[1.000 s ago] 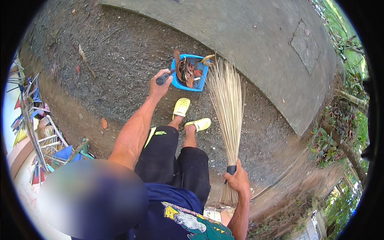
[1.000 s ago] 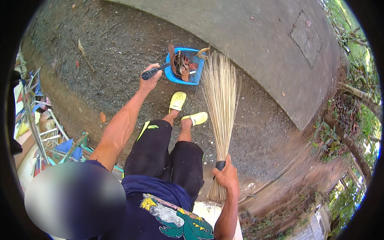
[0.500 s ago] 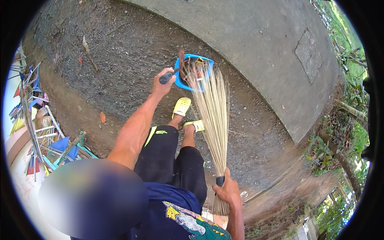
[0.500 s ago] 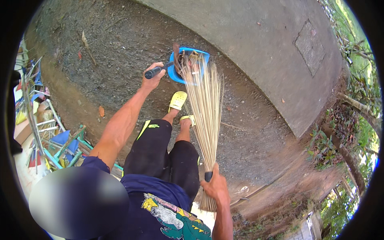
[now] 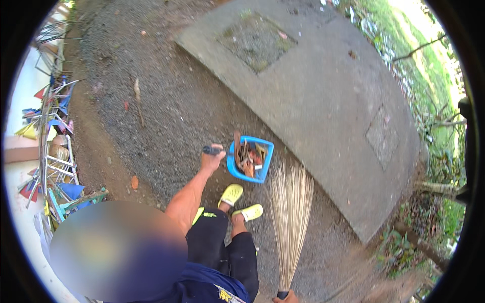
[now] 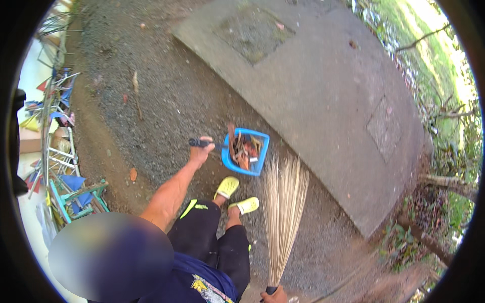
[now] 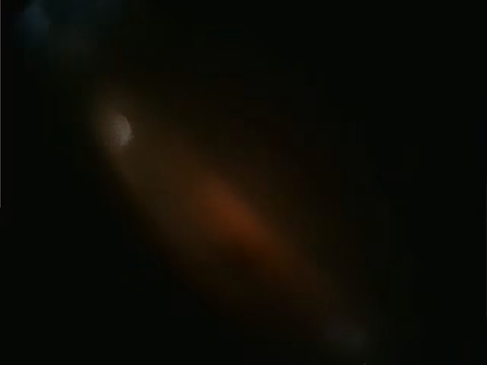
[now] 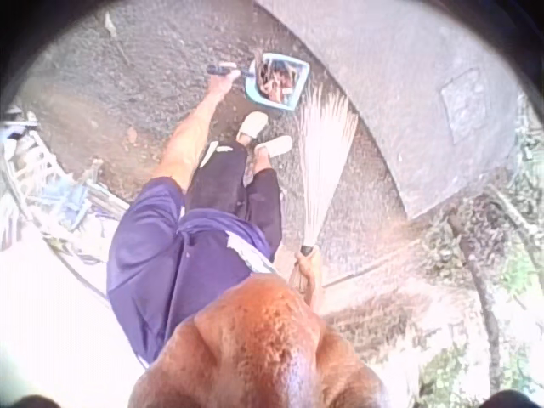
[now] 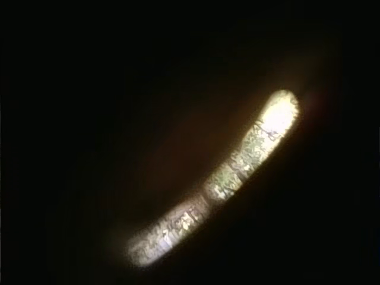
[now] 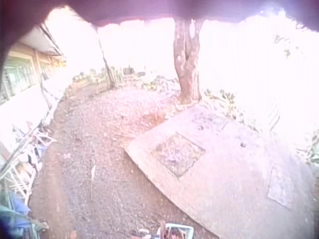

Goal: The person sweeps dry leaves and debris on a dirt path using a traditional broom and a blue dustpan. They gather the debris into piles, scoop it into the dustpan, and transfer it into a black trash bag.

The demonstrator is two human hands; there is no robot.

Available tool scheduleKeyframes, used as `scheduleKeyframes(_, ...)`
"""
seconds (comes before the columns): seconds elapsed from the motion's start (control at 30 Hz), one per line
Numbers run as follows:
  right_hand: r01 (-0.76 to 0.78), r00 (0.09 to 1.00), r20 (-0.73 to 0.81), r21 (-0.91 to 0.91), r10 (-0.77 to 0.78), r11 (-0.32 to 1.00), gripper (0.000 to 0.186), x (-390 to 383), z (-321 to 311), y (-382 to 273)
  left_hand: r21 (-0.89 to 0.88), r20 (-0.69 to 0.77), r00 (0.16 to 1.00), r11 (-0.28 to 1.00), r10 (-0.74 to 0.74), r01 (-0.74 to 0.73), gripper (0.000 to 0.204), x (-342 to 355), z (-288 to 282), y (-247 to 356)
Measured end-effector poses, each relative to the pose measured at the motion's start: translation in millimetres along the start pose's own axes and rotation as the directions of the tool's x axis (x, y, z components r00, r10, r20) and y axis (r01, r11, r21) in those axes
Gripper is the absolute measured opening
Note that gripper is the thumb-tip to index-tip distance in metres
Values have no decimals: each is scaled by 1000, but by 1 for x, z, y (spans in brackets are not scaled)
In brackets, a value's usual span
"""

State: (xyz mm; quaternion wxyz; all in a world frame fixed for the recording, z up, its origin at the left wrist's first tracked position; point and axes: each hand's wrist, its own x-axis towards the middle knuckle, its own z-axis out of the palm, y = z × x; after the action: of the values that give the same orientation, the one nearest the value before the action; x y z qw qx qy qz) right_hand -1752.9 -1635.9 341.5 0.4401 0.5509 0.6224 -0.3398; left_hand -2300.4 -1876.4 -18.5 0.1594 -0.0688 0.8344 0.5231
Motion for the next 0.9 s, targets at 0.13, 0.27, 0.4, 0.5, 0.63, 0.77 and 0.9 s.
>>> scheduleKeyframes(0.13,43,999,9,44,-43,998,25,65,13,72,-181,-89,980,971,-177,159,21,-37,-89,60)
scheduleKeyframes(0.27,90,996,32,-90,-88,992,38,97,-3,67,-249,-294,956,967,-20,-56,15,-76,-166,127)
scheduleKeyframes(0.4,-138,981,-164,-242,99,960,47,136,-14,53,-535,-502,849,831,-164,-155,16,-110,-222,164)
scheduleKeyframes(0.5,100,987,-105,-192,-122,976,50,139,-46,-4,-476,-720,678,816,-148,-327,17,-164,-315,152)
scheduleKeyframes(0.63,206,975,-37,-207,-218,956,41,112,-80,-106,-564,-809,475,690,-348,-455,26,-210,-382,103)
scheduleKeyframes(0.77,382,922,48,-287,-385,879,51,173,-96,-176,-591,-802,341,573,-490,-567,35,-229,-410,75)
scheduleKeyframes(0.9,430,882,73,-530,-466,730,49,155,-100,-314,-600,-757,132,599,-640,-531,43,-244,-448,55)
